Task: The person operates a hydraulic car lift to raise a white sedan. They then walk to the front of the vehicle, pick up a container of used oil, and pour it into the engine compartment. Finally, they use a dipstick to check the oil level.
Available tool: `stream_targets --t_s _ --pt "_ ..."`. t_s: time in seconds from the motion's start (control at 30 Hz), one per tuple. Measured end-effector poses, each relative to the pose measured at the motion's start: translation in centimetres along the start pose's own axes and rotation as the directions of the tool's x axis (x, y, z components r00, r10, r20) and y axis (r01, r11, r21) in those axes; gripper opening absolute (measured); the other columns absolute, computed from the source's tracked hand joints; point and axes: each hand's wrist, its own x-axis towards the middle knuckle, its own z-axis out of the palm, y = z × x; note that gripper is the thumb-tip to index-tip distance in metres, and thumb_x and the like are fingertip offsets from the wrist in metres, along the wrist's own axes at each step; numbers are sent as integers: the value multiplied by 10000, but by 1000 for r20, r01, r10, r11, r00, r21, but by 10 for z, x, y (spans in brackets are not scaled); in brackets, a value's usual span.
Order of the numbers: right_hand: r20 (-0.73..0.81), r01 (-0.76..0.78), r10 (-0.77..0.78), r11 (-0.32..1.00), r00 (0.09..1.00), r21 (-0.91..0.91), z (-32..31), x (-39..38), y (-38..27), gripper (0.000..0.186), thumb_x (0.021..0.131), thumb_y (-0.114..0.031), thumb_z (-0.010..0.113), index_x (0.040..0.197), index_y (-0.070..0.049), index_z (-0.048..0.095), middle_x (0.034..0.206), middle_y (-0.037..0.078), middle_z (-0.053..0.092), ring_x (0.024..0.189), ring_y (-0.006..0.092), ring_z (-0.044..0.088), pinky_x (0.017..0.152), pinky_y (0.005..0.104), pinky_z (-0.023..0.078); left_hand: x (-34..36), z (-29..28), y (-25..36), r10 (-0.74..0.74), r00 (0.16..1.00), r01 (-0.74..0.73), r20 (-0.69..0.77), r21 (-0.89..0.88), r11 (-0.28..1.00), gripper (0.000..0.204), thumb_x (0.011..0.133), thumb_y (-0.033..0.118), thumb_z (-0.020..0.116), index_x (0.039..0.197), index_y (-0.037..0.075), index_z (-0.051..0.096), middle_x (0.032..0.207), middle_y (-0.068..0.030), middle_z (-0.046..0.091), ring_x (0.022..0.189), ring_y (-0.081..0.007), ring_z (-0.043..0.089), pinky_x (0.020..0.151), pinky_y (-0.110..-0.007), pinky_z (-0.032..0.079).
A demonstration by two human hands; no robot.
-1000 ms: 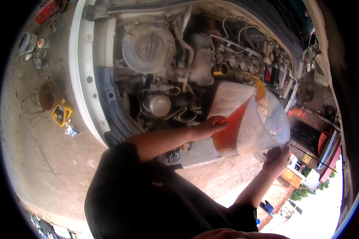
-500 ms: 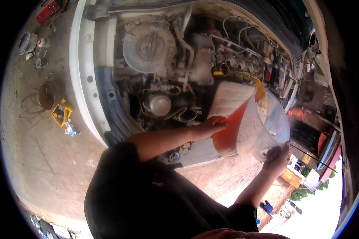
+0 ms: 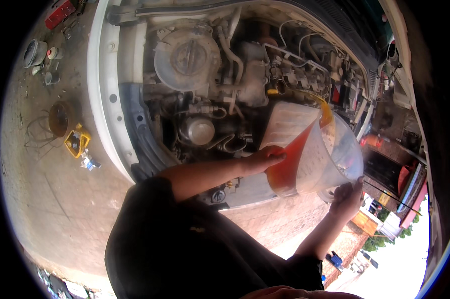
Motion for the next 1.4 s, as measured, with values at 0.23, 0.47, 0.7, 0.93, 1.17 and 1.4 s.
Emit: stream_targets --t_s 0.23,0.47,0.7,0.93,1.17,1.4 --pt "-8 -5 5 1000 1000 -13 0 -1 -2 305 953 -233 599 713 -76 494 458 -11 370 354 72 295 334 239 232 1 1 -2 -20 1000 20 9 -9 1000 620 957 512 505 1424 131 358 1265 -27 528 1088 -115 502 885 -284 437" --pt "4 -2 2 1000 1000 -20 0 -1 -2 318 957 -235 593 702 -79 486 453 -10 368 348 73 288 333 240 228 -2 1 0 -17 1000 17 4 -3 1000 631 951 526 507 1421 129 368 1238 -26 533 1012 -111 506 818 -271 445" --pt "1 4 -4 999 1000 -32 2 -2 -3 318 959 -235 589 703 -79 483 449 -11 359 347 73 280 336 239 221 -3 3 2 -1 1000 1 -9 28 1000 638 951 536 500 1416 116 377 1213 -27 538 937 -110 508 762 -260 449" --pt "-6 -2 2 999 1000 -36 2 -2 -4 331 958 -235 593 688 -84 473 449 -9 358 346 75 279 336 240 221 -5 4 6 3 1000 -3 1 43 999 642 951 546 490 1414 115 377 1193 -25 547 920 -107 502 748 -259 445" --pt "-9 2 -2 998 1000 -57 3 -2 -5 341 954 -237 600 678 -89 464 450 -8 354 347 77 277 337 244 224 -3 3 2 7 1000 -7 0 44 999 639 953 551 479 1410 115 378 1170 -18 556 910 -103 497 747 -257 440" --pt "-9 -11 11 998 1000 -67 3 -1 -5 350 953 -235 601 668 -97 453 448 -10 346 344 78 275 333 244 222 -6 5 7 -9 1000 9 3 64 998 632 959 547 470 1411 116 378 1173 -16 556 903 -103 503 753 -257 442"
